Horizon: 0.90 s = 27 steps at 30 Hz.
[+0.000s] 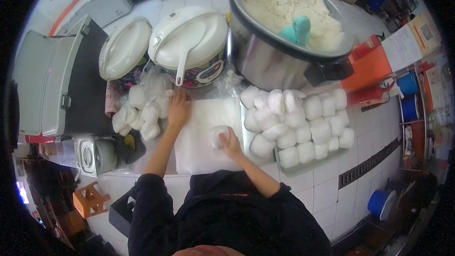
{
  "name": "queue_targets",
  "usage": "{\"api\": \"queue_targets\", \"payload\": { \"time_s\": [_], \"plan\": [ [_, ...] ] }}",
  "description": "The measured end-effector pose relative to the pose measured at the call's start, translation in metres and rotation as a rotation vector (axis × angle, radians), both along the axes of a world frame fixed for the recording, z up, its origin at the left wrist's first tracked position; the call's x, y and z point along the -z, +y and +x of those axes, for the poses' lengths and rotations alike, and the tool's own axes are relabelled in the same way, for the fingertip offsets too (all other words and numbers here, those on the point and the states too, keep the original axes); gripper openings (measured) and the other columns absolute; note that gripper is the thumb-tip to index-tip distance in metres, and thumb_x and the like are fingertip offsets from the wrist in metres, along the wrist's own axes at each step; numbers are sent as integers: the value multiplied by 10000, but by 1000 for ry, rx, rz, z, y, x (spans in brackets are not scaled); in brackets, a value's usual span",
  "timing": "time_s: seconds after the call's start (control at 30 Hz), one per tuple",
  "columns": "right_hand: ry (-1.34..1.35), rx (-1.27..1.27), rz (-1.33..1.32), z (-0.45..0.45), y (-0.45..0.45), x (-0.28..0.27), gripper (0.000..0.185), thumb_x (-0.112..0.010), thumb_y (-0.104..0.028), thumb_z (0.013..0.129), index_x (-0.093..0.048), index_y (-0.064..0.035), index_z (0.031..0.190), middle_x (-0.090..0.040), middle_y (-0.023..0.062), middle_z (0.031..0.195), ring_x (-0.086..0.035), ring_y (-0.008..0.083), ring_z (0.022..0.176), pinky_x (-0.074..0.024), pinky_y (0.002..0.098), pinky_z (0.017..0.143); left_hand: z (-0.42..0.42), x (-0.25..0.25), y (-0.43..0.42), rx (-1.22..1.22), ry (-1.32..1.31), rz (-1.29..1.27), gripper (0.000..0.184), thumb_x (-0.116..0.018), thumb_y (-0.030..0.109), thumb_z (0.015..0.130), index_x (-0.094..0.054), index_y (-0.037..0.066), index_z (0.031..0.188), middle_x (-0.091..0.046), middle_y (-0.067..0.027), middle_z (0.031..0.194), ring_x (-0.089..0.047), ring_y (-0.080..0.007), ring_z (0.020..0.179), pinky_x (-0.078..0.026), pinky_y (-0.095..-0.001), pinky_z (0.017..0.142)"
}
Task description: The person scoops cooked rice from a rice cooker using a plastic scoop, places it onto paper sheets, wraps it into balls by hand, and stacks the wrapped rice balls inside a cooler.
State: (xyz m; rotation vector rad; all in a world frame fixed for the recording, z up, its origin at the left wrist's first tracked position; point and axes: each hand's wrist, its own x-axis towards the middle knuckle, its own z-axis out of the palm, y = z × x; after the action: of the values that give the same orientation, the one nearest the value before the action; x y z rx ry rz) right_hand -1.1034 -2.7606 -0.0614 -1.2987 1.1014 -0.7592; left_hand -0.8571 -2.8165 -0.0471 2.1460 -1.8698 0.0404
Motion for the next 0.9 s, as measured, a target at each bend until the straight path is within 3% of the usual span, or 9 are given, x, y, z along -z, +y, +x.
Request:
{"api": "queue_targets", "payload": {
  "time_s": [0.1, 0.2, 0.3, 0.37, 0.43, 0.5, 0.67, 0.77, 0.9],
  "plan": [
    [-82, 72, 99, 7, -4, 5, 593, -471, -445, 878, -403, 52, 1193, -516, 180, 1129, -486, 223, 1069, -364, 284, 894, -21, -25, 47, 216, 166, -3, 415, -568, 245, 797, -497, 47, 1154, -384, -166, 1308, -368, -337, 1196, -285, -426, 1004],
    [32, 148, 203, 24, -15, -45, 578, -447, -423, 894, -388, 51, 1219, -503, 173, 1144, -465, 218, 1084, -350, 280, 911, -31, -30, 110, 234, 276, 106, 426, -616, 260, 750, -510, 64, 1112, -442, -141, 1221, -393, -350, 1146, -316, -442, 959],
    [-29, 129, 175, 59, -33, -36, 603, -437, -415, 904, -328, 36, 1290, -459, 162, 1194, -427, 201, 1105, -302, 275, 961, -30, -30, 155, 213, 283, 309, 509, -633, 321, 729, -486, 88, 1158, -413, -124, 1246, -366, -322, 1175, -329, -438, 941],
    [-173, -91, 55, 111, -47, -115, 575, -412, -403, 920, -312, 13, 1305, -442, 119, 1217, -401, 179, 1117, -290, 275, 965, -25, -31, 162, 271, 341, 207, 561, -653, 317, 704, -477, 101, 1190, -446, -146, 1200, -411, -311, 1116, -341, -420, 928],
    [-211, -335, -394, 175, -63, -187, 524, -396, -412, 922, -359, -4, 1249, -450, 82, 1150, -418, 152, 1065, -314, 279, 939, -15, -20, 159, 342, 386, 253, 568, -617, 358, 742, -459, 97, 1223, -428, -147, 1239, -395, -308, 1141, -351, -435, 918],
    [-438, -432, -329, 252, -57, -256, 517, -408, -426, 913, -360, -21, 1230, -458, 80, 1109, -431, 128, 1038, -354, 262, 896, 10, -45, 151, 411, 519, 410, 527, -575, 377, 781, -473, 88, 1210, -414, -149, 1269, -371, -333, 1180, -324, -459, 963],
    [-291, -663, -658, 456, -53, -358, 498, -509, -355, 888, -347, -9, 1207, -539, 96, 1012, -537, 163, 914, -440, 274, 794, 117, -87, 184, 641, 1146, 262, 454, -518, 301, 860, -447, 59, 1237, -433, -154, 1269, -448, -293, 1133, -353, -397, 954],
    [223, -687, -927, 574, -74, -360, 784, -639, -544, 711, -403, 40, 1178, -567, 204, 1025, -576, 271, 912, -443, 342, 799, 212, -134, 228, 649, 1437, 426, 441, -472, 264, 898, -403, 45, 1275, -463, -146, 1244, -470, -259, 1107, -370, -353, 934],
    [1071, -1103, -995, 694, -97, -323, 764, -678, -541, 628, -538, 73, 1059, -562, 237, 1065, -555, 326, 962, -445, 340, 817, 279, -103, 298, 576, 1585, 470, 476, -441, 309, 920, -362, 51, 1312, -432, -115, 1284, -426, -205, 1159, -306, -308, 987]
  ]
}}
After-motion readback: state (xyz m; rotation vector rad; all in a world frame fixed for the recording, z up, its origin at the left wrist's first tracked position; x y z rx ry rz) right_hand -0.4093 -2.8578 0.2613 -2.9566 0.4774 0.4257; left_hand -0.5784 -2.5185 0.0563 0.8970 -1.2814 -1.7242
